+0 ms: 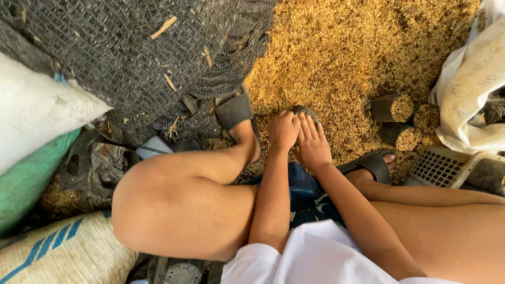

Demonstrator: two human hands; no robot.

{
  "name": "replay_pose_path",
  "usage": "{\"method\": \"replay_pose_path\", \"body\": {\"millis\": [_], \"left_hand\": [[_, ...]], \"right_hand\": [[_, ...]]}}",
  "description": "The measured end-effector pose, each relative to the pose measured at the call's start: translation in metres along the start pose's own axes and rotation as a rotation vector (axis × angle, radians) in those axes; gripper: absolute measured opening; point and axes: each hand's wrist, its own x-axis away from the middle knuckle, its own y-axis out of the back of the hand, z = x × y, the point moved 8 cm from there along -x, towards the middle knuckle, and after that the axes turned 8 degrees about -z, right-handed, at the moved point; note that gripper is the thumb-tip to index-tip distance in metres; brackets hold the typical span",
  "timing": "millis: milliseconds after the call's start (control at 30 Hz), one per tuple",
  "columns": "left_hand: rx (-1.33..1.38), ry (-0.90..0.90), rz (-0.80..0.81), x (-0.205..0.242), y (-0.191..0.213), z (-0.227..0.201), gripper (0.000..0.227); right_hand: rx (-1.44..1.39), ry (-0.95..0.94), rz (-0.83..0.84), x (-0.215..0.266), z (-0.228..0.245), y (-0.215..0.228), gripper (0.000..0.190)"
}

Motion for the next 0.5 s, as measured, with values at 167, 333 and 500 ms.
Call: {"method": "replay_pose_path", "body": {"millis": [167,333,500], "left_hand": [[0.090,-0.037,-0.044,0.001,0.006,-0.017,0.027],[0.332,0.204,0.106,-0.009,0.035,-0.056,0.041],[1.012,-0.033,0.139,-0.018,0.104,-0.105,0.033]], "right_hand": [[-0.227,0.040,-0.055,-0.002,-0.008,0.019,0.099],[-1.194,-0.104,-0.222,-0.002,-0.048,0.056,0.065],[-1.661,0.074,-0.530,0.018,-0.056,0.096,0.051]]}}
